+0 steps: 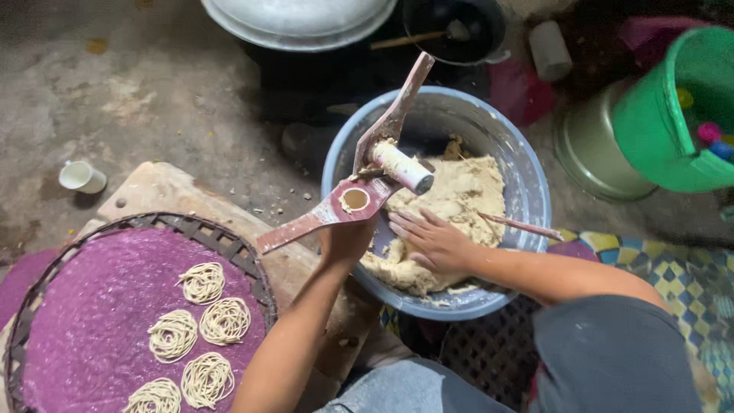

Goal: The person uses a manual wooden noodle press to extrude dough into thin strands, forming them into small circular nests on a purple mat inside a woven tray. They repeatedly scoop dough from a large metal bowl, load it into the press, and push the plunger to create noodles.

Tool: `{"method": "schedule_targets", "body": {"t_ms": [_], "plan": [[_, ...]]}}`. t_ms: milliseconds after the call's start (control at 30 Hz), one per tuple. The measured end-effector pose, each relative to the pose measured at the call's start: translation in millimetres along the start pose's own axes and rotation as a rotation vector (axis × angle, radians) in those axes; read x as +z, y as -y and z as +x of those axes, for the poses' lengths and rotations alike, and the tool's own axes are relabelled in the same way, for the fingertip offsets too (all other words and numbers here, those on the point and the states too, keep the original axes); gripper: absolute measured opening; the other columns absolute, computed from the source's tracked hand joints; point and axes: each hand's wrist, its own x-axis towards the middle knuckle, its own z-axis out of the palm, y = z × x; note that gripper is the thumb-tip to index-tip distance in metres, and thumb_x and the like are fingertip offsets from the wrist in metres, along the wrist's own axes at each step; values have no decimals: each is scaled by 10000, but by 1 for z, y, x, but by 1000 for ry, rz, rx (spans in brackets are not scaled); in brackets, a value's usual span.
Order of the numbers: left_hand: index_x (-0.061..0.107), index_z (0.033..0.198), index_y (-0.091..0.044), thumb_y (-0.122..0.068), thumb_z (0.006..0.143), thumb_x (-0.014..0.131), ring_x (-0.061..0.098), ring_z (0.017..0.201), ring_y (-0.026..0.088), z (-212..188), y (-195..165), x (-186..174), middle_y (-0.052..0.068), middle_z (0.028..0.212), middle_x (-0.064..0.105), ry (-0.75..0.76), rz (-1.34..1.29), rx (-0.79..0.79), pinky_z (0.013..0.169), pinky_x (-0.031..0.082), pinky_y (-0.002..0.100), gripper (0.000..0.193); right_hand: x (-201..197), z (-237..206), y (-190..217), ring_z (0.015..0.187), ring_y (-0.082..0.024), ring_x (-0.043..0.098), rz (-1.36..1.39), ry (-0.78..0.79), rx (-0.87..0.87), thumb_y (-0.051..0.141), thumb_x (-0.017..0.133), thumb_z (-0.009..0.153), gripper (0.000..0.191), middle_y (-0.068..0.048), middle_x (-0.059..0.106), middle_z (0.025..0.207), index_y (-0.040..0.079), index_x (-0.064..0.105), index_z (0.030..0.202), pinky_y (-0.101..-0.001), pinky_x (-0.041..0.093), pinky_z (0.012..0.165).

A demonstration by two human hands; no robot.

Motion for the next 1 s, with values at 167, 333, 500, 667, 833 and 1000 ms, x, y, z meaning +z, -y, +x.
{"method": "schedule_targets", "body": {"t_ms": [167,333,500,667,833,1000], "plan": [[637,994,-95,-299,940,728,695,808,306,9,-20,-11,100,846,693,129,2,-225,705,541,440,230,-4,37,8,1562,-235,116,-209,-12,79,484,317,1040,693,-102,195,1682,90,221,1602,-519,46,1261],[654,1035,-104,-271,861,737,698,780,326,16,-25,-26,103,853,711,60,-13,-99,654,542,444,255,-28,49,13,1492,-388,178,859,-136,632,378,422,1047,541,-115,394,1641,234,489,1565,-560,159,1248],[647,1050,-122,-308,885,763,701,820,335,16,-27,-18,107,887,722,77,53,-112,702,540,457,275,-58,46,-27,1576,-365,212,91,-454,451,403,472,1106,485,-178,272,1687,204,472,1549,-545,160,1277],[651,1042,-147,-344,864,769,705,801,349,20,-33,-14,96,861,733,49,34,-111,698,533,474,290,-54,55,-41,1535,-347,205,40,-380,489,485,577,916,719,-182,265,1655,158,444,1542,-605,92,1221],[652,1048,-165,-385,940,693,718,809,313,18,-40,-18,91,863,726,192,42,-357,701,549,445,248,-34,49,-26,1437,-318,338,39,-281,530,426,541,1051,462,-199,398,1543,123,565,1399,-515,239,1193],[639,1084,-104,-353,885,711,691,875,361,8,-42,-13,140,923,705,85,-101,-284,734,544,456,327,-24,89,4,1104,-268,625,952,-168,408,250,537,1029,296,-122,703,1164,22,662,1171,-436,490,1036]]}}
